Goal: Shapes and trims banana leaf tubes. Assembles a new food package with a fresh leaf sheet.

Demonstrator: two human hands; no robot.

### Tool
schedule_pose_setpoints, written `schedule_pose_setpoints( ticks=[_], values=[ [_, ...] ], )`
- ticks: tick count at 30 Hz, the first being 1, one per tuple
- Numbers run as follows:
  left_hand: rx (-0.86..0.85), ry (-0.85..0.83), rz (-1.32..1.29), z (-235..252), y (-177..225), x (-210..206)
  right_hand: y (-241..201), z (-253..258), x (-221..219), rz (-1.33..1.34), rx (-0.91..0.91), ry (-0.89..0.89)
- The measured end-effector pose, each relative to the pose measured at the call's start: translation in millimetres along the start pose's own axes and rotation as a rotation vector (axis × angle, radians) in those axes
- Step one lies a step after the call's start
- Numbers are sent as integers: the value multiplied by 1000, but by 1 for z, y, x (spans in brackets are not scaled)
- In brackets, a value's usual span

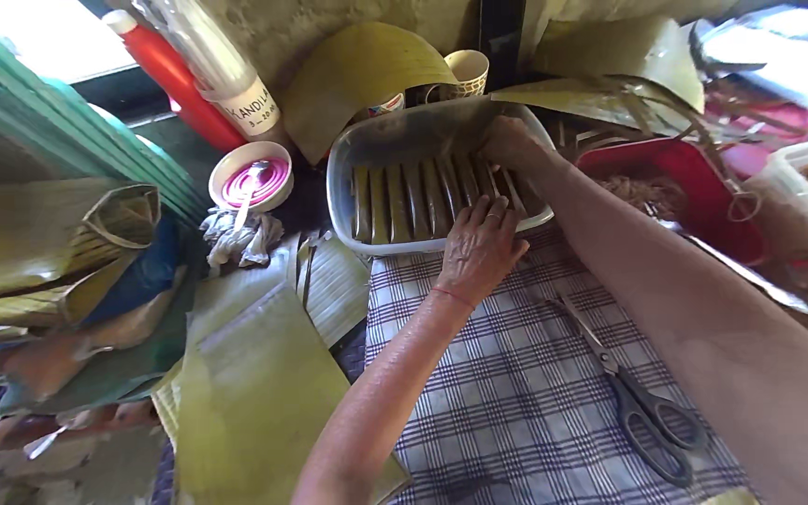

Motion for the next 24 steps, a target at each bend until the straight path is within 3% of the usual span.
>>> schedule_pose_setpoints(
  ticks=[6,12,16,20,22,24],
  values=[
    [-4,-1,-30,-2,-3,4,32,1,2,257,182,-29],
    [-18,85,-71,-36,10,18,29,-9,-1,174,195,-63],
    [39,-76,-182,-99,22,43,34,-20,6,246,245,-44],
    [289,-227,-224,-188,11,57,38,-55,15,267,336,119],
    [434,-270,-173,-236,0,60,36,-92,18,275,388,84],
    [560,-337,-123,-278,-8,66,34,-139,16,240,457,-58]
  ],
)
Point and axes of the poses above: each hand's wrist, its own z-axis towards the middle knuckle, its own x-axis out of the back of the hand, y = z × x, the point moved 3 cm from there along z, towards the middle knuckle, and after that the axes turned 5 degrees about -y, right-handed, at the moved point
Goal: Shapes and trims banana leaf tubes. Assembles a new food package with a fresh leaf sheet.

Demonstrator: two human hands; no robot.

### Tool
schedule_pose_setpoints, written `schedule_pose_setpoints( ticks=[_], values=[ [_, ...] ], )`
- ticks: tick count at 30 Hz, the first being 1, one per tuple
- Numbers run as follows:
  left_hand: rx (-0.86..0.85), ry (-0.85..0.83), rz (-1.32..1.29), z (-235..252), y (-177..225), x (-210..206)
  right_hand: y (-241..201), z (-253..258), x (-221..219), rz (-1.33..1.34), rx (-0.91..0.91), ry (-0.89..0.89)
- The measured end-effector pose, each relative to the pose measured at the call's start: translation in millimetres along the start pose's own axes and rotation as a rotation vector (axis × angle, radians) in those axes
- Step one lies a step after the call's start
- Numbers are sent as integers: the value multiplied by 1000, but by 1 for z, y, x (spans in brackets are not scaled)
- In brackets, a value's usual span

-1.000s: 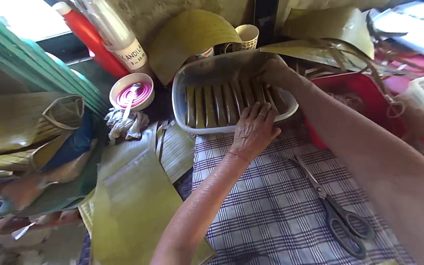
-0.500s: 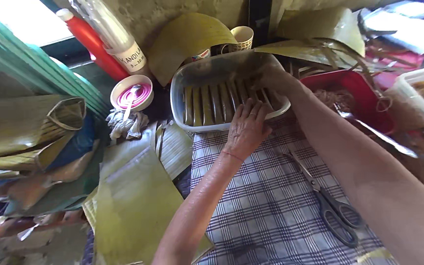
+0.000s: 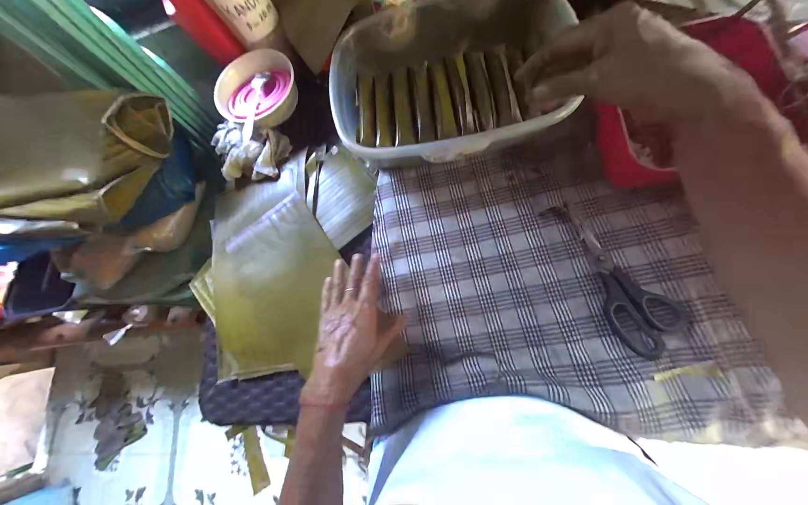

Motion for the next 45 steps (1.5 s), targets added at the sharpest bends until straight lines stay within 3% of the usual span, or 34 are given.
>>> schedule_pose_setpoints(
  ticks=[5,11,16,19,21,25,28,30,33,35,40,43,45],
  values=[
    [239,-70,27,-58,-17,-3,14,-82,-46,-466,-6,-342],
    [253,2,9,-67,-21,-7,35,-126,-150,-454,-57,-272],
    [173,-113,11,-58,-9,-3,3,-180,-228,-315,365,-327],
    [94,-145,-1,-47,-4,-9,6,-213,-259,-161,608,-394],
    [56,-127,-13,-43,-6,-11,22,-232,-253,-109,605,-341],
    [-12,-47,-26,-45,-8,-16,48,-283,-195,-194,423,-295],
    [-19,-21,-32,-45,-7,-18,51,-322,-142,-197,57,-679],
    [-11,-13,-46,-47,-5,-20,56,-340,-119,-116,-182,-810],
    [-58,85,-57,-57,-8,-25,45,-347,-92,-7,-181,-571],
    [-102,161,-27,-58,-10,-32,42,-345,-73,-153,-98,-329],
    [-124,215,-48,-59,-29,-36,34,-340,-22,-501,-88,274],
    [-185,249,-65,-59,-8,-14,32,-348,9,-568,-149,469],
    [-203,337,-89,-60,-19,-15,43,-359,27,-625,-237,569]
  ],
)
Point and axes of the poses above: each hand's wrist, its own z-axis towards the middle knuckle, its own x-axis out of the back of the hand, y = z × x, the point moved 3 cm from there along z, towards the middle knuckle, and after that the axes turned 5 degrees about -y, right-handed, at the moved point
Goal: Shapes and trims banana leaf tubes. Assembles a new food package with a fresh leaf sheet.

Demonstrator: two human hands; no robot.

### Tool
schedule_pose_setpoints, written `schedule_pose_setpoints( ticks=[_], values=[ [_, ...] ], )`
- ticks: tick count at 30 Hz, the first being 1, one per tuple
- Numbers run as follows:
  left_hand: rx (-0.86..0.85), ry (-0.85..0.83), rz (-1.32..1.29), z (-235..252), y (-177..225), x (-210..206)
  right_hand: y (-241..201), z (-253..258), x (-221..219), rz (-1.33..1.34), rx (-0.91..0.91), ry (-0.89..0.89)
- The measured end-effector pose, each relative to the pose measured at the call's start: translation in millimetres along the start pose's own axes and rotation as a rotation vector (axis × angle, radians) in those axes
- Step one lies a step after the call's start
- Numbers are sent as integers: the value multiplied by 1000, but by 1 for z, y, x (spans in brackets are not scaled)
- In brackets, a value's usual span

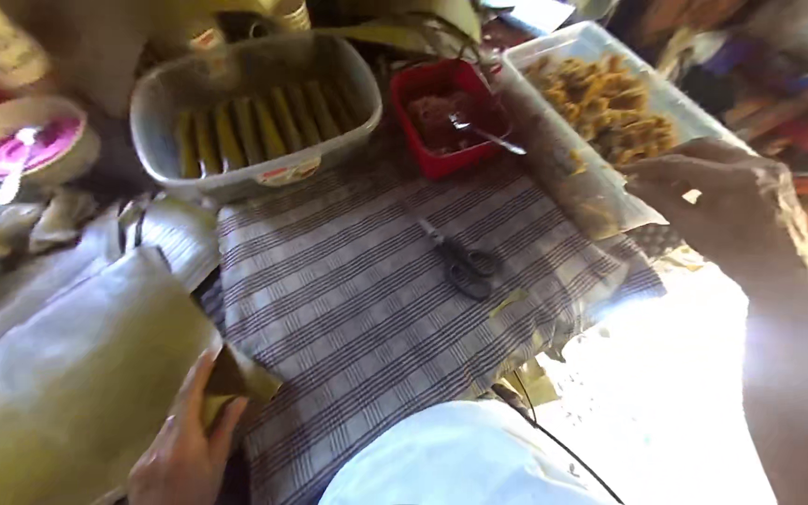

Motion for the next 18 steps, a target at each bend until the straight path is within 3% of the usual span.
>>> schedule_pose_setpoints(
  ticks=[4,6,9,12,14,18],
  values=[
    [45,102,-80,7,-6,11,40,3,10,-81,-165,36],
    [11,109,-73,16,23,23,50,9,12,-65,-182,36],
    [-13,-63,-108,20,86,29,51,31,10,-56,-143,-8],
    [-136,-280,-285,16,113,-13,51,66,-1,-210,-405,-320],
    [-210,-397,-205,14,111,-58,62,74,-19,-318,-566,-542],
    [-335,-403,32,14,107,-100,79,67,-40,-304,-547,-651]
  ],
)
Point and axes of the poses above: each hand's wrist, its own z-axis towards the middle knuckle, its own x-axis out of the back of the hand, y = z × x, the point moved 3 cm from there along z, towards the middle knuckle, and after that the axes turned 5 degrees about -y, right-handed, at the moved point
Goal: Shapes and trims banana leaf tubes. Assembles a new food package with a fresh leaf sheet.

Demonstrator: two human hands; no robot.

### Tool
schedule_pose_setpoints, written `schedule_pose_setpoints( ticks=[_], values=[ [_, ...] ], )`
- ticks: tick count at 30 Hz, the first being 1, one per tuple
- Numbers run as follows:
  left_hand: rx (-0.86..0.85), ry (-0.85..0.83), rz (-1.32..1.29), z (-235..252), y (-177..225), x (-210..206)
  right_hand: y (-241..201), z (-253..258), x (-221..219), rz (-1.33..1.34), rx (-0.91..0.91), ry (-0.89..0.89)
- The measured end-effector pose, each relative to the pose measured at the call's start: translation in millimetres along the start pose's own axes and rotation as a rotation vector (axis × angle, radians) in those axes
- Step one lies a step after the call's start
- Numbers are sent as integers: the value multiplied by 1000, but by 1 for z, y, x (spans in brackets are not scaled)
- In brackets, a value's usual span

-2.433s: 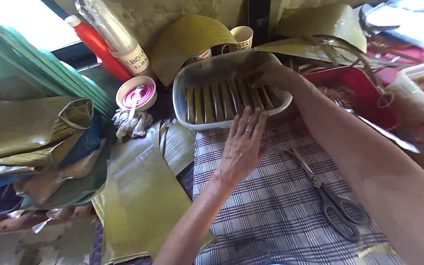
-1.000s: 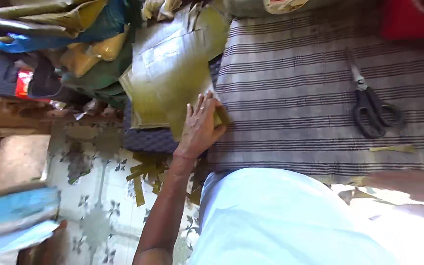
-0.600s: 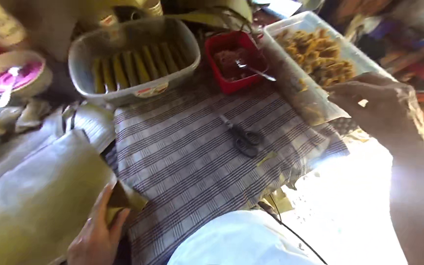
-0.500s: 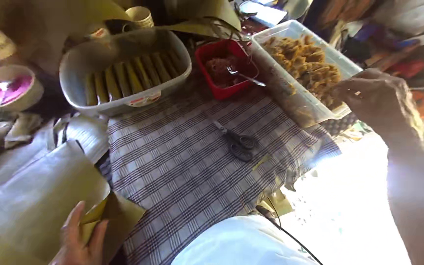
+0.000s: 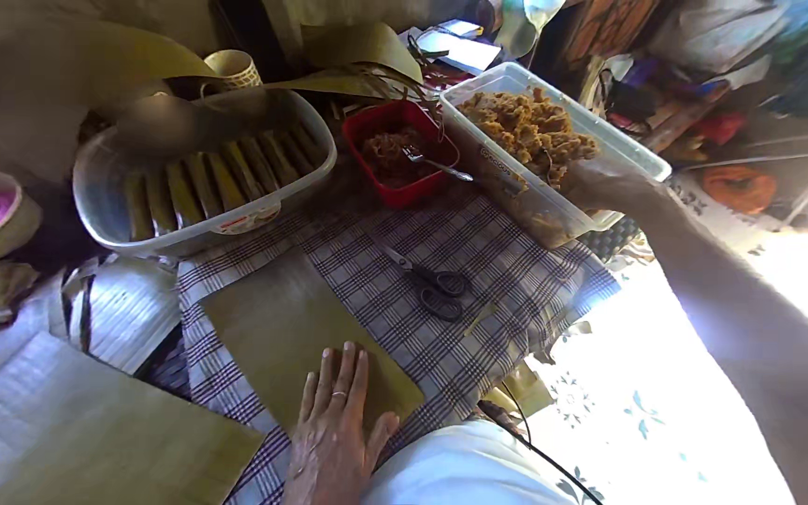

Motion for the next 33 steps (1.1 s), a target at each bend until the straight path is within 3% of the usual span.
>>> schedule_pose_setpoints(
  ticks=[3,7,11,15,19,27,31,33],
  values=[
    [-25,14,17,1,-8,-2,7,-9,0,97,82,40],
    [-61,48,7,4,-17,-3,7,-47,25,240,105,234],
    [-69,71,15,6,-20,-5,-6,-76,46,286,83,218],
    [-63,50,-23,4,-24,-7,42,-66,51,110,64,347],
    [-82,42,-19,5,-25,-3,46,-59,39,-77,67,221],
    [-76,28,-57,5,-22,-1,29,-58,39,-142,202,-76],
    [-74,2,-84,4,-23,2,45,-53,46,-105,195,15],
    [-79,-4,-105,4,-26,6,44,-53,50,-25,297,93]
  ],
)
Point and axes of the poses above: each hand's wrist, its own z-axis towards the middle knuckle, its own x-axis out of the back of the hand, y = z × x, the point moved 3 cm from there along z, towards the middle knuckle, and after that the axes turned 5 degrees about -y, right-handed, at the moved point
